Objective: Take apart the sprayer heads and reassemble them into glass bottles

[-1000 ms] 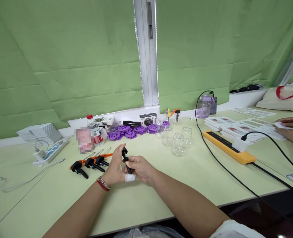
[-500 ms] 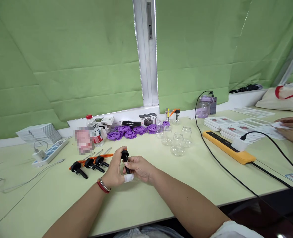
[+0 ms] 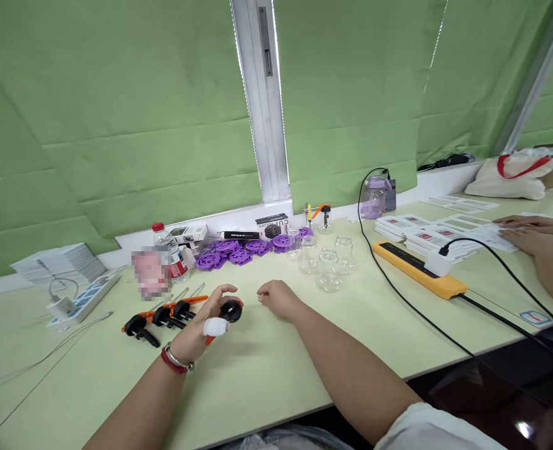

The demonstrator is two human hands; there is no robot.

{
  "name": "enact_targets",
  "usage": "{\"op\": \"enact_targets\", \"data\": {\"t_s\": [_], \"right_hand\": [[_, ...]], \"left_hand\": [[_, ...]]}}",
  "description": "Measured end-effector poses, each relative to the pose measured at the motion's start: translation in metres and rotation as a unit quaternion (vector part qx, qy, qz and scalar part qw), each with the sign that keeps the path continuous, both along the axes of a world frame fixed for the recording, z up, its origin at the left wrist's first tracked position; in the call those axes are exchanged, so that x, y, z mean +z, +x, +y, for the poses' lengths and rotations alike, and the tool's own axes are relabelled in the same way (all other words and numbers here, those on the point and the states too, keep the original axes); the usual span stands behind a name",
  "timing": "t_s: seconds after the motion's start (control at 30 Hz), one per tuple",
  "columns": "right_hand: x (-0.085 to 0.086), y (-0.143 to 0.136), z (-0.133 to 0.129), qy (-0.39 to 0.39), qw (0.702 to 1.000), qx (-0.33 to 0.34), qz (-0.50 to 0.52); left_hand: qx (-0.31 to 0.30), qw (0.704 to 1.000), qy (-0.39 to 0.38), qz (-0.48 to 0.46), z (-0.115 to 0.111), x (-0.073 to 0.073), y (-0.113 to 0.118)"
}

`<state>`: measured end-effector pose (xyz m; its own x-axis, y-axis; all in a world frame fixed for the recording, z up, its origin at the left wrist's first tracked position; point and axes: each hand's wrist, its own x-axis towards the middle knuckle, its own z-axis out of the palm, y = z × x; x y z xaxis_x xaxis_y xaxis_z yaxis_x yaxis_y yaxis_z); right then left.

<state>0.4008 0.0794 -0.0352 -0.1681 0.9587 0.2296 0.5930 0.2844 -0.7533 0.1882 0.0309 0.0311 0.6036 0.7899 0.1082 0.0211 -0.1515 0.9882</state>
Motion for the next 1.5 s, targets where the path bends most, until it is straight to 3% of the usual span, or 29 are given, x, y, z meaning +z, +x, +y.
{"op": "enact_targets", "data": {"t_s": [0.2, 0.3, 0.53, 0.73, 1.03, 1.1, 1.17, 1.27, 1.5], "right_hand": [[-0.005, -0.013, 0.006, 0.017, 0.984, -0.048, -0.17], [-0.004, -0.014, 0.009, 0.006, 0.984, -0.057, -0.169], [-0.002, -0.012, 0.007, 0.002, 0.983, -0.055, -0.173], [-0.001, -0.012, 0.007, 0.037, 0.984, -0.024, -0.171], [-0.001, -0.012, 0.007, 0.012, 0.992, -0.026, -0.126], [0.0, -0.014, 0.005, 0.001, 0.998, -0.014, -0.064], [0.005, -0.019, 0.001, -0.037, 0.997, 0.003, 0.068], [0.014, -0.029, -0.009, -0.108, 0.96, 0.039, 0.255], [0.025, -0.036, -0.025, -0.159, 0.905, 0.17, 0.357]], "left_hand": [[0.001, 0.991, -0.12, 0.061, 0.005, -0.002, -0.005], [0.005, 0.979, -0.179, 0.095, 0.009, -0.004, -0.007], [-0.016, 0.971, -0.226, 0.079, 0.019, -0.006, -0.009], [-0.026, 0.968, -0.24, 0.074, 0.023, -0.005, -0.009], [-0.029, 0.968, -0.243, 0.059, 0.025, -0.008, -0.011], [-0.033, 0.967, -0.245, 0.054, 0.026, -0.007, -0.011], [-0.041, 0.966, -0.249, 0.052, 0.026, -0.007, -0.011], [-0.048, 0.965, -0.253, 0.055, 0.028, -0.007, -0.011], [-0.048, 0.963, -0.264, 0.034, 0.033, -0.016, -0.012]]}}
